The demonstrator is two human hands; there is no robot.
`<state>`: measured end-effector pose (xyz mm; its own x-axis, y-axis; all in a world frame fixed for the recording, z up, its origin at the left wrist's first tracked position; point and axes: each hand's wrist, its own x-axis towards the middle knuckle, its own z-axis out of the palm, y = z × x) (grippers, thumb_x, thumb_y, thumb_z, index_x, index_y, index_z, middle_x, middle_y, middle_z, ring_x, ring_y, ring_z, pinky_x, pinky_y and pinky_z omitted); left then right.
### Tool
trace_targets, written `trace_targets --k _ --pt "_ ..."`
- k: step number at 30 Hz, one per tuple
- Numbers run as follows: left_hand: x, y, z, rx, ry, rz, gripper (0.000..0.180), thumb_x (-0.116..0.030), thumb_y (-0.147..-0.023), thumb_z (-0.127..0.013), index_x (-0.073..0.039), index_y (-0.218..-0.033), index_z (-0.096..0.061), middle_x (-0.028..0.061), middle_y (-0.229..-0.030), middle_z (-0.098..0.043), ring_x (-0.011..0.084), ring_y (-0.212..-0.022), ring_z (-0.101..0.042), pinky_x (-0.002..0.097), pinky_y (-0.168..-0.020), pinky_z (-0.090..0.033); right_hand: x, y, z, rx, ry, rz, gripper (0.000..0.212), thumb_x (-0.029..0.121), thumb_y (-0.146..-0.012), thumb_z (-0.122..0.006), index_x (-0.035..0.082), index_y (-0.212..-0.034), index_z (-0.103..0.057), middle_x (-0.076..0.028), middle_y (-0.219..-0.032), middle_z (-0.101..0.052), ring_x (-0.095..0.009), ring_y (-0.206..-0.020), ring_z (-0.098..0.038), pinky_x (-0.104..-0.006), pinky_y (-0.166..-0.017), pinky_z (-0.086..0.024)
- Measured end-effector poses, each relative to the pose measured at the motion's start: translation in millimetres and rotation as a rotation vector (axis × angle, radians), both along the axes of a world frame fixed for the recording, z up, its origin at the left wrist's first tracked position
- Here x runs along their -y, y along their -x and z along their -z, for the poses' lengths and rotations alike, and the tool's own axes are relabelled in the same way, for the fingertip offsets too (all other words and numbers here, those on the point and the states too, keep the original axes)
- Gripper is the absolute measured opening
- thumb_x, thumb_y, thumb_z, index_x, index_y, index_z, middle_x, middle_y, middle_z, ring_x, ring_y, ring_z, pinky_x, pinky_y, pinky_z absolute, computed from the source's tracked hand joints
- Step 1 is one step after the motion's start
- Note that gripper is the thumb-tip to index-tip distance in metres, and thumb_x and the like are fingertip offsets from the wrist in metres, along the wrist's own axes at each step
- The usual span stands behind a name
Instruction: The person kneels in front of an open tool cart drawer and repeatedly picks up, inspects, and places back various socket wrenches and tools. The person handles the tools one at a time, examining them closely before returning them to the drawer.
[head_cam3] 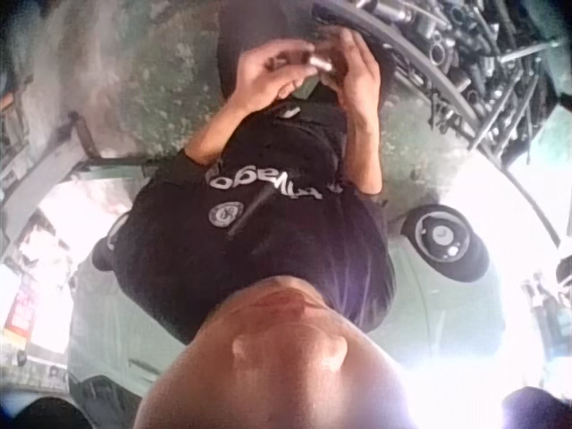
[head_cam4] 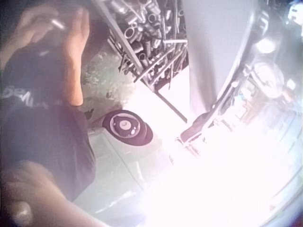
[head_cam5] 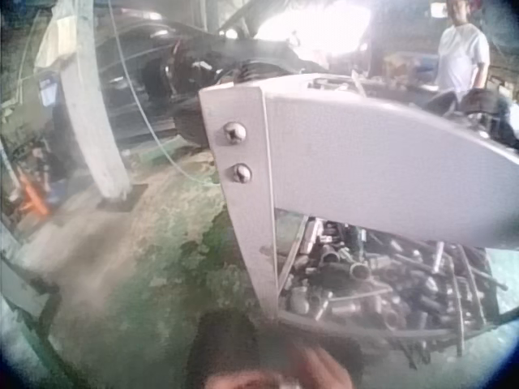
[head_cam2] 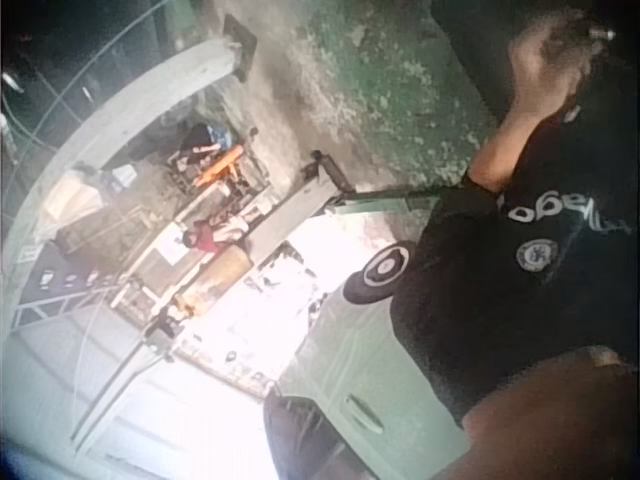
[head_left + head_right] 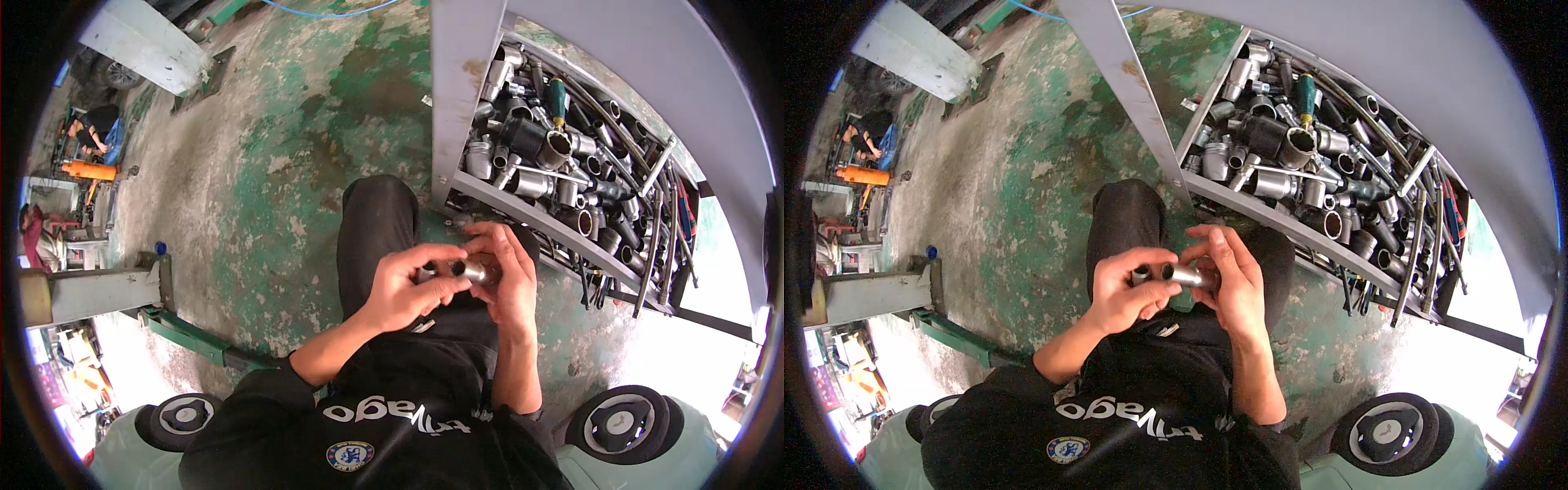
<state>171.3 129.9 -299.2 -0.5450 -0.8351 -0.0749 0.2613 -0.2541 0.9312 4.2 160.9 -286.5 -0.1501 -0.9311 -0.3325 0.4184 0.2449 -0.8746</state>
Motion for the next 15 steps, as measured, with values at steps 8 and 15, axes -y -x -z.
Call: trace_targets --k 8,15 --pt "4 -6 1 -0.167 0.138 -0.084 0.037 0.000 -0.094 -0.060 0.001 -0.131 -0.053 0.0071 -0.079 -0.064 0.0050 -0.052 -0.051 0.0193 -0.044 -0.039 -1 4 26 0.515 0.125 -0.181 0.031 0.024 -0.104 -0.049 -0.004 -0.112 -0.057 -0.016 -0.084 -0.065 -0.019 -0.062 -0.063 -0.0257 -0.045 -0.047" --pt "16 -14 5 -0.240 -0.019 -0.117 0.041 -0.001 -0.097 -0.056 0.000 -0.137 -0.047 0.0149 -0.088 -0.064 0.0053 -0.052 -0.047 0.0202 -0.043 -0.040 -1 -4 26 0.259 0.326 0.018 0.034 0.013 -0.098 -0.058 -0.005 -0.126 -0.055 -0.015 -0.093 -0.067 -0.020 -0.076 -0.065 -0.0305 -0.063 -0.053"
